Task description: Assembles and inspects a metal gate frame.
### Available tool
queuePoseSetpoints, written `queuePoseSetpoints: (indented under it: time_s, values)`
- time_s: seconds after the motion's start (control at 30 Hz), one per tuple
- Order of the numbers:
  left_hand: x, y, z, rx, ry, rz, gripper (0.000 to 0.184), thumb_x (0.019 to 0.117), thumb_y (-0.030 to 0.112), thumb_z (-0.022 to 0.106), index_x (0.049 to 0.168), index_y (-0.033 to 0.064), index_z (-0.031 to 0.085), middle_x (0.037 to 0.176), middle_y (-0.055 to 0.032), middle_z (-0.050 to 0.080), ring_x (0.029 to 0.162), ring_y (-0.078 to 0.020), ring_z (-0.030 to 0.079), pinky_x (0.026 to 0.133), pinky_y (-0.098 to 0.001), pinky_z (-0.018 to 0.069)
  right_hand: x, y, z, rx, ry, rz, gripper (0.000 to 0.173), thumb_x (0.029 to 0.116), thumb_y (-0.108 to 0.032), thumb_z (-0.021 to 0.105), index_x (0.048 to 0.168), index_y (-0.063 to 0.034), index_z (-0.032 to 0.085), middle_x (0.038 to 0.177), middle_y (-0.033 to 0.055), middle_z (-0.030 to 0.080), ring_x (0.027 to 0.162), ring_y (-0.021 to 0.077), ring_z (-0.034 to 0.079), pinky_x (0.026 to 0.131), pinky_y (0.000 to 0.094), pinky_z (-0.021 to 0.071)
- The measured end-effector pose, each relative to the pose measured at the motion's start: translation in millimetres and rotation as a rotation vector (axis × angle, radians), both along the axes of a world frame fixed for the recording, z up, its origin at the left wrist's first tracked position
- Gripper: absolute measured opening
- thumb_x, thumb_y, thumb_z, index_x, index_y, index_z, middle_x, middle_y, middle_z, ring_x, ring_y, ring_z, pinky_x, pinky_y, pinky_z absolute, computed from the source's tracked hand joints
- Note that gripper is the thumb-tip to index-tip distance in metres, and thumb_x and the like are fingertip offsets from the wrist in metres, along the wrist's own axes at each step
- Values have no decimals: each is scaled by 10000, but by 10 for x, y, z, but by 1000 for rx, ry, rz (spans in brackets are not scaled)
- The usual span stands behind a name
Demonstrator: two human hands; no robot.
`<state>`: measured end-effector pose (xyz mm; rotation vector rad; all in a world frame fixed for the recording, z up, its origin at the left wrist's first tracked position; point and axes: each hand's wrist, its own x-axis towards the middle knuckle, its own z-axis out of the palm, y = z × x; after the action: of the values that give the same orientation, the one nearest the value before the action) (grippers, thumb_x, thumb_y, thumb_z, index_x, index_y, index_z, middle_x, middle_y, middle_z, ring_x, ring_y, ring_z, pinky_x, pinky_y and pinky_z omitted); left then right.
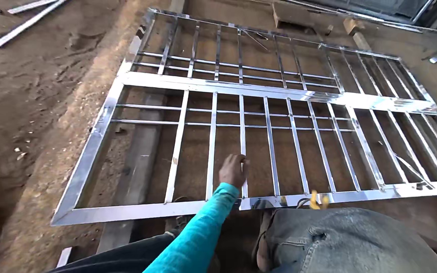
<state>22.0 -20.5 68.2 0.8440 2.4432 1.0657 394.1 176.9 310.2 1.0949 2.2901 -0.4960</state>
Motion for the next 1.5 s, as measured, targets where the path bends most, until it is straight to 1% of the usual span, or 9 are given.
queuePoseSetpoints:
  time_s: [0.07, 0.2, 0.3, 0.73, 0.9, 1.0, 1.17, 1.33, 1.5]
  values:
    - [253, 137, 96, -12, 45, -225, 383, 977, 256, 690, 1276, 18, 679, 1372, -232, 612, 1301, -391, 574, 1099, -559, 461, -345, 263, -595, -37, 65, -67, 283, 1054, -190, 574, 1209, 19, 684, 1098, 209, 695, 1042, 323, 655, 983, 509, 496]
    - [772, 343, 41, 96, 179, -566, 406, 906, 325, 749, 1234, 88, 712, 1342, -150, 651, 1248, -353, 606, 1055, -557, 468, -789, 664, -1636, 21, 384, 424, 319, 984, -326, 633, 1087, -41, 734, 781, 174, 716, 691, 371, 710, 623, 612, 557]
    - [1046, 453, -88, -7, 155, -689, 454, 1008, 381, 595, 1405, 162, 613, 1449, -129, 589, 1397, -323, 506, 1174, -556, 354, -1229, 679, -1747, -69, 194, 420, 359, 1007, -395, 635, 1151, -82, 736, 936, 185, 749, 889, 390, 730, 820, 636, 549]
    - [985, 751, -595, -255, 118, -600, 425, 1038, 307, 533, 1425, 139, 583, 1426, -130, 599, 1361, -341, 532, 1145, -607, 353, -1722, 689, -2627, -253, 274, 385, 312, 983, -331, 648, 1094, -58, 752, 984, 158, 762, 943, 322, 737, 891, 561, 555]
    - [1058, 871, -645, -155, 214, -505, 307, 1013, 199, 577, 1292, 120, 678, 1304, -94, 679, 1259, -318, 609, 1062, -604, 424, -1916, 627, -2616, -262, 241, 382, 254, 967, -281, 677, 1019, -43, 751, 934, 167, 751, 927, 337, 730, 865, 575, 550]
    - [1062, 950, -688, -162, 177, -509, 308, 1004, 170, 562, 1286, 107, 667, 1348, -79, 665, 1360, -297, 539, 1119, -588, 370, -1907, 652, -2619, -235, 318, 406, 205, 933, -245, 701, 949, -48, 755, 866, 155, 747, 858, 334, 735, 800, 580, 562]
    - [1106, 1014, -765, -200, 154, -498, 312, 1061, 304, 497, 1228, 126, 692, 1341, -69, 671, 1452, -276, 450, 1181, -573, 298, -1722, 909, -2348, 35, 522, 284, 211, 954, -201, 706, 1073, -38, 767, 971, 162, 750, 940, 372, 720, 851, 617, 564]
    - [1130, 1005, -788, -243, 191, -504, 310, 1060, 339, 509, 1234, 165, 697, 1341, -47, 668, 1461, -272, 436, 1199, -581, 281, -1506, 1181, -2262, 413, 539, 358, 633, 1042, -484, 329, 1033, -21, 760, 1013, 225, 747, 975, 501, 685, 822, 696, 493]
    - [1148, 994, -819, -181, 316, -447, 226, 1019, 303, 590, 1151, 183, 729, 1231, -38, 712, 1387, -272, 518, 1148, -566, 366, -1543, 1001, -2076, 563, 706, 392, 685, 1068, -483, 285, 964, -5, 764, 989, 227, 753, 892, 471, 699, 815, 664, 487]
